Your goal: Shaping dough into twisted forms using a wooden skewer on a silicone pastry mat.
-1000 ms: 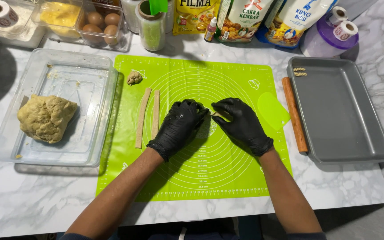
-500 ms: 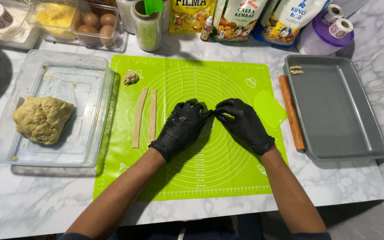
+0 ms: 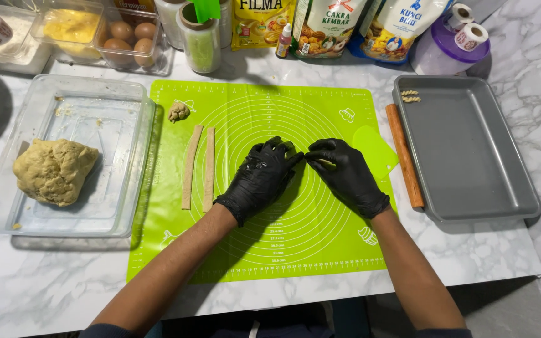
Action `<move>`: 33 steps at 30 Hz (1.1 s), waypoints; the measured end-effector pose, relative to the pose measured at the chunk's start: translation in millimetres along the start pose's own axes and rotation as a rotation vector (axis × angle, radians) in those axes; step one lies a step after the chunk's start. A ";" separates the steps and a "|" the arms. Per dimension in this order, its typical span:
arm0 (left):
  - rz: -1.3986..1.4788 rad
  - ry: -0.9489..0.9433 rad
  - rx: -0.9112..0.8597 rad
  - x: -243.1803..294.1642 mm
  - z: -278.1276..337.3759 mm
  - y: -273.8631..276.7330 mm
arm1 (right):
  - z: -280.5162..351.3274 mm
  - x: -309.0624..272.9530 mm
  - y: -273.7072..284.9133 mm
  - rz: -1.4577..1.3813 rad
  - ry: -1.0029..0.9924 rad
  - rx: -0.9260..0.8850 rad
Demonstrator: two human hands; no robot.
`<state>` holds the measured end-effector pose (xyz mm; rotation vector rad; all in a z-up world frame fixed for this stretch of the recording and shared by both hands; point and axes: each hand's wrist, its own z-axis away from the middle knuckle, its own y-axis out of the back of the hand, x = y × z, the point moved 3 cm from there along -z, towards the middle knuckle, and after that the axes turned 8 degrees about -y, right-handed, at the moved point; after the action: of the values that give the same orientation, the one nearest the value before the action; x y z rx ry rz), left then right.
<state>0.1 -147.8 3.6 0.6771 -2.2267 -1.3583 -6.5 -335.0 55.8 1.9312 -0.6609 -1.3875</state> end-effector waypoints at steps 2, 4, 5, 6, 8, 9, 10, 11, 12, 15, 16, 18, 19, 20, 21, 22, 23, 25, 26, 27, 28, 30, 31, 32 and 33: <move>-0.002 -0.012 -0.007 -0.3 0.8 -0.7 | 1.8 -1.7 1.3 -0.002 0.014 0.004; -0.004 -0.025 -0.016 -1.1 0.8 -4.4 | 3.5 -3.7 4.0 -0.007 0.025 0.008; -0.016 -0.023 -0.019 -2.4 0.7 -7.4 | 4.0 -4.9 5.6 -0.006 0.017 0.000; -0.028 -0.020 -0.022 -4.1 0.6 -10.0 | 3.7 -6.3 7.1 -0.005 0.011 -0.009; -0.033 -0.011 -0.013 0.5 -0.8 -4.0 | 3.4 -3.3 15.9 0.038 0.026 -0.003; -0.038 0.001 -0.003 2.8 -1.0 -1.1 | 3.3 -2.0 20.0 0.083 0.042 0.001; -0.037 0.001 -0.002 3.0 -2.8 -1.4 | 4.6 -2.6 19.6 0.084 0.041 0.001; 0.004 -0.014 -0.005 3.4 -4.6 -2.1 | 5.7 -2.5 18.8 0.082 0.018 -0.007; 0.045 -0.028 -0.008 4.4 -6.3 -3.1 | 7.3 -2.2 18.1 0.081 -0.006 -0.015; 0.061 -0.032 -0.011 4.1 -10.3 -9.4 | 7.1 11.4 12.0 0.018 -0.053 -0.023; 0.064 -0.032 -0.012 2.9 -9.8 -13.3 | 7.6 12.5 11.5 0.019 -0.056 -0.025; 0.065 -0.033 -0.001 -0.1 -9.6 -20.0 | 7.6 14.2 11.8 -0.012 -0.052 -0.002; 0.065 -0.034 -0.001 0.0 -9.6 -21.0 | 7.7 14.5 11.7 -0.011 -0.053 -0.002; 0.055 -0.039 0.016 0.1 -9.5 -21.4 | 7.9 14.8 11.6 -0.018 -0.053 0.001; 0.044 -0.045 0.033 0.2 -9.3 -21.8 | 8.0 14.9 11.5 -0.024 -0.053 0.004; 0.045 -0.045 0.033 0.0 -11.3 -22.8 | 8.0 15.2 11.5 -0.024 -0.053 0.004; 0.048 -0.054 0.029 0.0 -13.2 -23.9 | 8.0 15.2 11.5 -0.022 -0.048 0.007; 0.053 -0.059 0.028 0.5 -14.1 -27.6 | 9.0 13.3 10.2 -0.018 -0.042 0.007; 0.037 -0.073 0.035 1.3 -13.9 -30.1 | 10.2 11.9 10.0 -0.037 -0.048 0.027; 0.021 -0.088 0.042 2.3 -14.0 -32.7 | 11.5 10.8 9.9 -0.056 -0.053 0.048; 0.021 -0.090 0.041 1.6 -13.3 -33.7 | 11.0 10.9 12.0 -0.056 -0.055 0.050; -0.018 -0.103 0.018 1.3 -12.4 -36.9 | 10.7 10.4 16.5 0.009 -0.013 0.055; -0.015 -0.105 0.016 2.6 -12.8 -35.4 | 11.7 9.0 18.7 0.009 -0.016 0.055; -0.032 -0.103 0.025 3.0 -13.7 -33.4 | 11.8 7.5 20.8 0.016 -0.020 0.045; -0.049 -0.101 0.033 3.5 -14.6 -31.2 | 11.9 5.9 22.9 0.023 -0.024 0.036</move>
<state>11.6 -172.3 -18.0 0.6934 -2.3304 -1.4111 -16.4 -356.8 66.9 1.9316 -0.7213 -1.3958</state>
